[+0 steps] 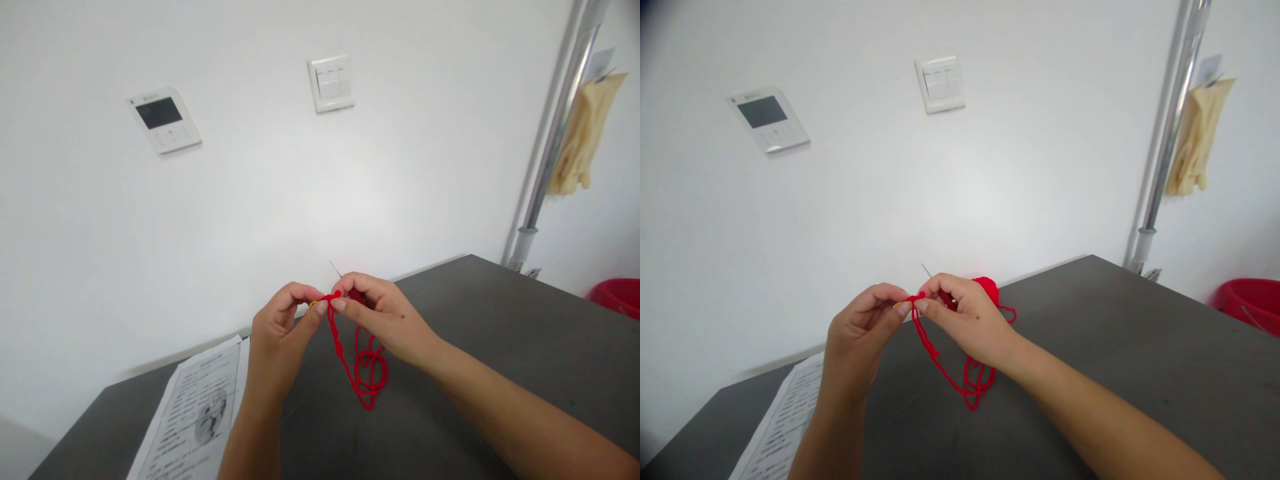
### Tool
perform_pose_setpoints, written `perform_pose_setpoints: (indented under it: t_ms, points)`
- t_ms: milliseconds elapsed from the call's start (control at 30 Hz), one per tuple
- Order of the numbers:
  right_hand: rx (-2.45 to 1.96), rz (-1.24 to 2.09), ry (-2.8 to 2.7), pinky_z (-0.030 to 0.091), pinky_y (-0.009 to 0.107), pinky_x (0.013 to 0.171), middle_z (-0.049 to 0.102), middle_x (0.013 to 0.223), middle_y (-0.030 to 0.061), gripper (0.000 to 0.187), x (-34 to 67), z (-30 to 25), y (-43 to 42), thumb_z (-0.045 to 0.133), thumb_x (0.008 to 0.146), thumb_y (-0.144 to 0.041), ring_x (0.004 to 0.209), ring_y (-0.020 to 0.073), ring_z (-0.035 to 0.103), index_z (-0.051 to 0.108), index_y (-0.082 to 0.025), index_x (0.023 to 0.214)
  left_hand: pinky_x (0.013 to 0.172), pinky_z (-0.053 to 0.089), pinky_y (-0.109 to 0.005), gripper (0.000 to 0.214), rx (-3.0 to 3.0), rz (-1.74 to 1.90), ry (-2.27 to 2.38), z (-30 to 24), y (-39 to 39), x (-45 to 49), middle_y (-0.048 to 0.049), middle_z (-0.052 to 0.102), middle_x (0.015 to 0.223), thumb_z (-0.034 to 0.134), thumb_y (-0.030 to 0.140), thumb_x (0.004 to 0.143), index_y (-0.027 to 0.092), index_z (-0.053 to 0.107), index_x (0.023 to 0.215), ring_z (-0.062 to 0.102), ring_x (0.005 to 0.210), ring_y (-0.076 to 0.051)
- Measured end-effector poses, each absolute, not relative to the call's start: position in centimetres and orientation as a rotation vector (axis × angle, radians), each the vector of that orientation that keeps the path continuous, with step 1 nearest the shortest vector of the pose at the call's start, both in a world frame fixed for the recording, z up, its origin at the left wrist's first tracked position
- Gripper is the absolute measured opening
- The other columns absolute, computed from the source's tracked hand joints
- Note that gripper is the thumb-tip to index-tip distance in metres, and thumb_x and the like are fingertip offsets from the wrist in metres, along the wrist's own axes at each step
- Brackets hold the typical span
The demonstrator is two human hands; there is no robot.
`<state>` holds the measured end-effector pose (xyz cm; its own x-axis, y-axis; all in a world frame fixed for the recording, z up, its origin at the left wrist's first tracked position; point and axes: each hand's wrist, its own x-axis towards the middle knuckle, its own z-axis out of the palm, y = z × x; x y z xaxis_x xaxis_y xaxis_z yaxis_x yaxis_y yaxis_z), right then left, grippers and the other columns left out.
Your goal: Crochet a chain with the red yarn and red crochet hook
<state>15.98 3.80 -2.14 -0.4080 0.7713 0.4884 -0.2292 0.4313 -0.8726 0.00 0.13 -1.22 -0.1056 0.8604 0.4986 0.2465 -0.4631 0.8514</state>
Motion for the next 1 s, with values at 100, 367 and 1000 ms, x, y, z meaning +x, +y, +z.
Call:
perform_pose_setpoints:
  t_ms: [100,367,1000]
  points:
    - [-0.482,1.203,-1.636,0.032,0.024,0.056,0.049,0.067,-0.0035,0.021,16.0,-2.1,3.9,0.063,0.086,-0.038,0.061,0.0106,0.04,0.057,-0.019,0.08,0.074,0.051,-0.027,0.006,1.637,1.585,1.176,-1.3,0.2,-0.1,0.0001,0.07,0.08,0.073,0.025,0.081,0.02,0.07,0.082,0.065,0.08,-0.016]
    - [-0.512,1.326,-1.588,0.032,0.021,0.045,0.06,0.072,-0.0023,0.012,16.1,-2.1,4.4,0.059,0.086,-0.028,0.049,0.0065,0.041,0.063,-0.017,0.09,0.069,0.049,-0.025,0.008,1.517,1.654,1.178,-1.7,1.2,-0.5,0.0013,0.069,0.075,0.073,0.025,0.079,0.019,0.068,0.083,0.062,0.073,-0.013]
    - [-0.025,2.093,-1.31,0.047,0.016,0.034,0.076,0.073,0.0079,0.008,16.0,-2.6,4.7,0.052,0.085,-0.015,0.047,0.0145,0.069,0.06,-0.014,0.083,0.072,0.052,-0.027,0.01,1.401,1.72,1.188,-1.8,1.7,-0.6,-0.0014,0.073,0.078,0.072,0.026,0.077,0.018,0.073,0.084,0.065,0.073,-0.014]
